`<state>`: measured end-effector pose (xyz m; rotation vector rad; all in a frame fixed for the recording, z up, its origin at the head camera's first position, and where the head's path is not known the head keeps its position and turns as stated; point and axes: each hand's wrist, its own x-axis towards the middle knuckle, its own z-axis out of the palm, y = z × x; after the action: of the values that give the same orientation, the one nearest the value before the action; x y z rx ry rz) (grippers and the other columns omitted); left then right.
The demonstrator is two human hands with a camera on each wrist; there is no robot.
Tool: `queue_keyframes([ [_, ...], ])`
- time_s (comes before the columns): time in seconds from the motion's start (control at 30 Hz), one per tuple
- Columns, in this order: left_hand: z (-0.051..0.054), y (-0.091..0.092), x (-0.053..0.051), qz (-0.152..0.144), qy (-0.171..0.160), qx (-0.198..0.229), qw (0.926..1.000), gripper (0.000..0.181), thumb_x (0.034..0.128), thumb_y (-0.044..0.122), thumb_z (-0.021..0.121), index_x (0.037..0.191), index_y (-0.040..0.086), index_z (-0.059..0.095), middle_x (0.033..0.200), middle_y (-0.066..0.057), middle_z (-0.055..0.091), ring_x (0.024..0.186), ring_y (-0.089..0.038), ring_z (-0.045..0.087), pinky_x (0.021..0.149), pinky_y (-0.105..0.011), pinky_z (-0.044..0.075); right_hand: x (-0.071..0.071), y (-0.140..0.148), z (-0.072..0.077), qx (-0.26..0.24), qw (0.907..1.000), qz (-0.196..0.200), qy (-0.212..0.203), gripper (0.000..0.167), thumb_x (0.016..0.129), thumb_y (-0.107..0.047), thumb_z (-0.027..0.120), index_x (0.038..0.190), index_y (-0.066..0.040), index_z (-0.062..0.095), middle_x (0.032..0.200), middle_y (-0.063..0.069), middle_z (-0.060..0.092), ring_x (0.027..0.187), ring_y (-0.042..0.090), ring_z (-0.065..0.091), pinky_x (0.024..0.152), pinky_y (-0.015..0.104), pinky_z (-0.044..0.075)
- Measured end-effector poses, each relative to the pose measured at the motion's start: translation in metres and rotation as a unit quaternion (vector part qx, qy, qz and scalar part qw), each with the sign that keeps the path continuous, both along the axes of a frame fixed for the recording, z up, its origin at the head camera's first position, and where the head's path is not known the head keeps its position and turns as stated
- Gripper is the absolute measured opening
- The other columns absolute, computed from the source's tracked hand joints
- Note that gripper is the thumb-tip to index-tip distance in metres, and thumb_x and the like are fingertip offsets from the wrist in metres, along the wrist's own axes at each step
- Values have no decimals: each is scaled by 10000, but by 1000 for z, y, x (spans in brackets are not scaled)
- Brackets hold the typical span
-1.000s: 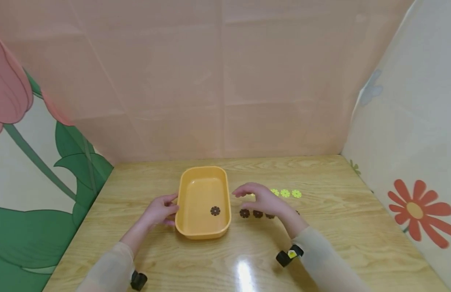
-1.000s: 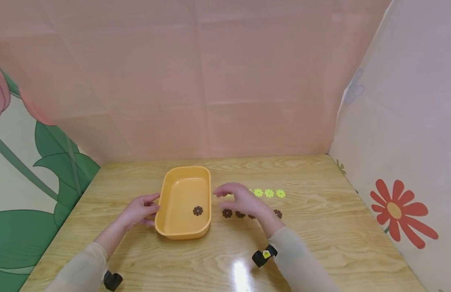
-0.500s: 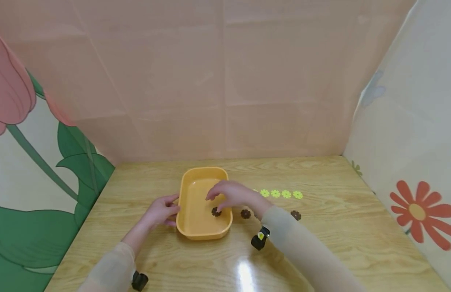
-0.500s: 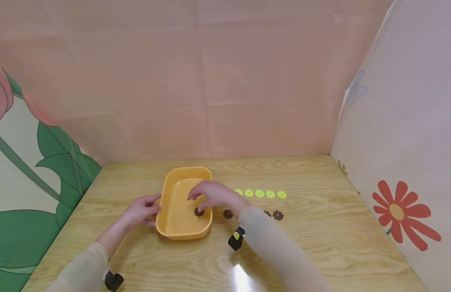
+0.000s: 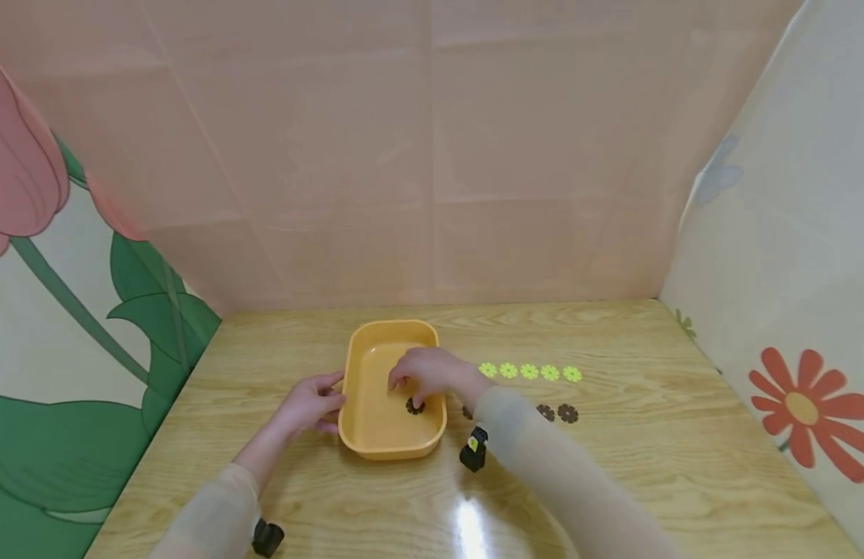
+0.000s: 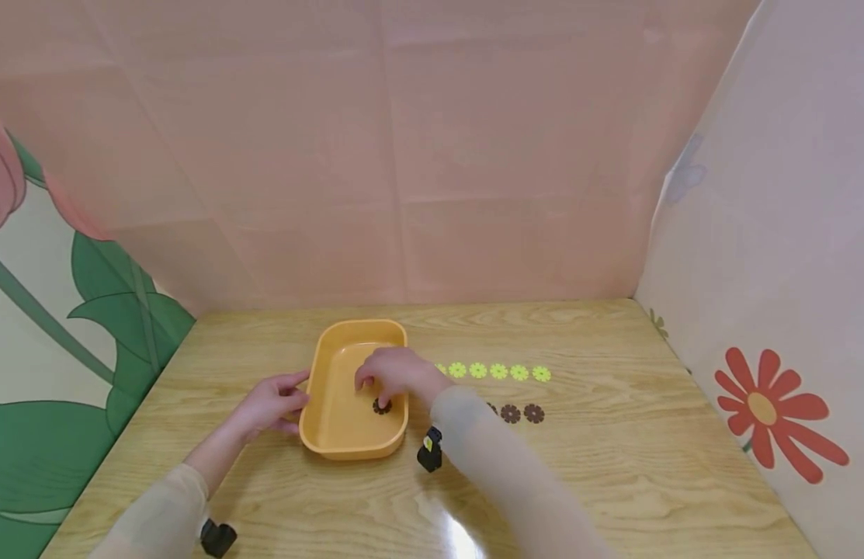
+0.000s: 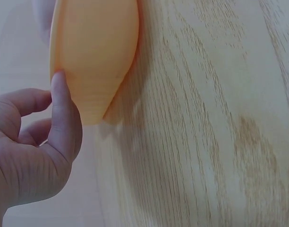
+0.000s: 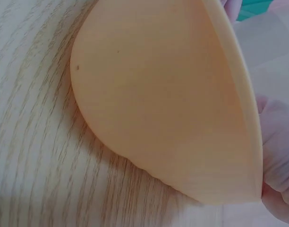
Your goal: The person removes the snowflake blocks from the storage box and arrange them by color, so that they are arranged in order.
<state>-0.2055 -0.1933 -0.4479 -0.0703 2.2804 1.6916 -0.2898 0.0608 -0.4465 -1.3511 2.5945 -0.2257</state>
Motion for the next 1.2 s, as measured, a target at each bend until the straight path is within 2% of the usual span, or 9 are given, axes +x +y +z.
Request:
queue_keyframes([
  [0.17,0,0,-1,-3,22,10,10000,570,943,-15,601,1474,-44,397,958,-133,538,705,-190,625,576,-361,645,-3,-5,-6,270,9993,-4,244,431,735,-187,883,1114,-304,714,989,-147,605,953,68,512,889,250,479],
  [0.33,0,0,-1,0,22,-15,10000,568,943,-13,604,1472,-45,399,967,-136,541,713,-193,629,579,-360,645,-2,-10,-11,379,9981,-71,482,424,730,-233,892,1102,-310,701,965,-133,577,923,87,510,846,257,483],
  [0.57,0,0,-1,21,13,-19,10000,566,941,-17,605,1470,-43,406,957,-134,544,723,-189,626,570,-358,643,2,-20,-16,337,9963,-342,710,366,768,-396,841,1091,-309,691,898,-129,540,853,89,507,747,239,473],
  [0.67,0,0,-1,33,3,-5,10000,563,941,-18,606,1469,-39,410,968,-139,545,738,-193,631,576,-366,645,3,-25,-18,206,9971,-361,635,350,792,-446,796,1088,-290,693,888,-124,537,827,87,512,741,225,471],
  [0.9,1,0,-1,25,-16,-22,10000,566,944,-17,603,1474,-31,407,972,-145,548,737,-207,639,590,-377,647,4,-29,-20,-68,9998,-36,160,361,800,-436,790,1096,-249,705,900,-105,547,813,69,510,736,170,457],
  [1.07,1,0,-1,17,-34,-30,10000,563,945,-19,601,1472,-37,406,975,-148,547,746,-204,638,595,-385,649,4,-27,-16,-85,9991,62,-408,410,750,-302,874,1114,-223,704,957,-83,567,850,60,514,776,142,462],
  [1.2,0,0,-2,-17,-29,-22,10000,563,947,-17,599,1473,-40,402,977,-149,549,755,-204,636,601,-390,649,5,-27,-14,-63,9978,160,-644,431,744,-169,883,1133,-202,699,984,-54,573,869,69,522,787,133,462],
])
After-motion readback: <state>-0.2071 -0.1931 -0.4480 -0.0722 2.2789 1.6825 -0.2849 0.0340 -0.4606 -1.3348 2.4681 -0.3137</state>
